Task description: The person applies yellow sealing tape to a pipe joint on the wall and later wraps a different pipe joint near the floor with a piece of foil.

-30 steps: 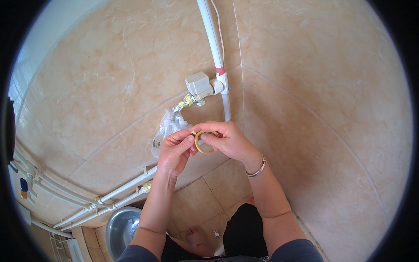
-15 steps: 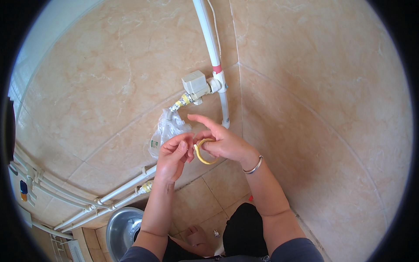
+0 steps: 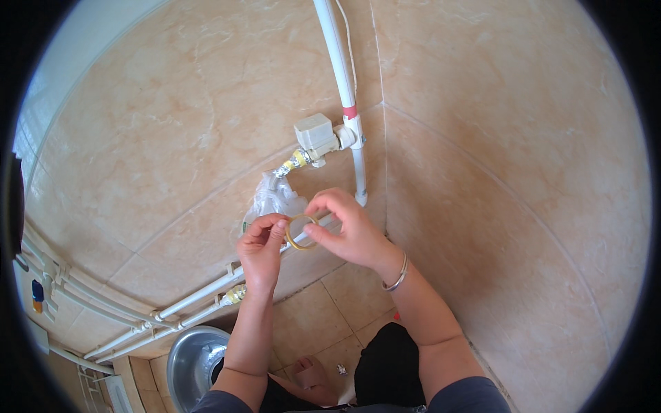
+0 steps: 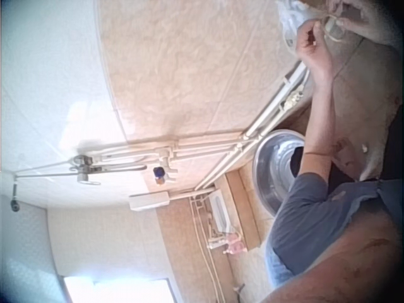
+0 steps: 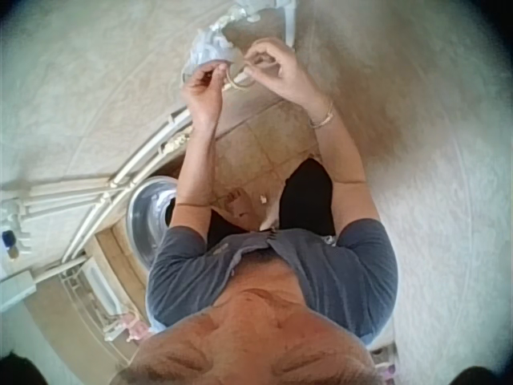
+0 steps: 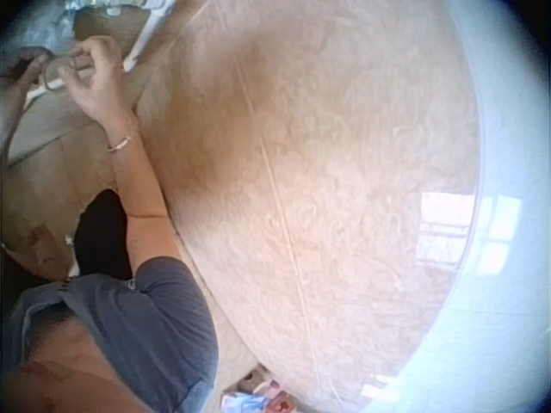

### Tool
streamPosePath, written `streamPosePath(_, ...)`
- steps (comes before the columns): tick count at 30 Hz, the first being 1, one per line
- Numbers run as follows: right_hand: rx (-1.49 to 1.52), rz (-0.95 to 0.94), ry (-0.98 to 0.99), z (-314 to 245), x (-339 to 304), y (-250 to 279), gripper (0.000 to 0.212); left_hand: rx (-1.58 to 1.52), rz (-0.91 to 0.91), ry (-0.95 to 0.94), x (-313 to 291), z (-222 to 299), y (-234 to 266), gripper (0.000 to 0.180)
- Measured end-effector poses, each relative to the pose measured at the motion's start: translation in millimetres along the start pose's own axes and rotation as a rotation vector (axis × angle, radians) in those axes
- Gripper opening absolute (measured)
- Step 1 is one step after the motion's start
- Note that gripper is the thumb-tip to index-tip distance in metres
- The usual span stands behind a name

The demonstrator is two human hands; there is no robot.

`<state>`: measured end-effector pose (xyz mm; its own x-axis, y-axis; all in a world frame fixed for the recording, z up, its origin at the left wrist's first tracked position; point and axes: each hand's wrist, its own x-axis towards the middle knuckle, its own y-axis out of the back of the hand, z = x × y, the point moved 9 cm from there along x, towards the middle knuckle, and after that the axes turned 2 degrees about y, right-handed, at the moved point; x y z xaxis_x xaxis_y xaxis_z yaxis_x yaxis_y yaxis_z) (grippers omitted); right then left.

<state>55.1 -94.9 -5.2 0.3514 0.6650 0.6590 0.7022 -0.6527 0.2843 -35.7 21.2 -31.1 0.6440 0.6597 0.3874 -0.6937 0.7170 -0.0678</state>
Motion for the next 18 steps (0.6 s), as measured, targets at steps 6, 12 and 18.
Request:
streamPosePath(6,-0.44,0.036,0.34,-47.8,-5.0,-29.0,0.023,0.072,0.178,-0.062,1.1,17.9,10.1,0.008)
streamPosePath(12,-0.202,0.102,-0.11,-19.7,-1.6,-17.6,0.02,0.144,0.244,-0.086,10.5,23.7,9.9,0.009)
streamPosePath(18,0.025,0.045,-0.345,17.4,-7.0,-4.6,0.027,0.274,0.251,-0.138,23.3,36.2,-5.1,0.009)
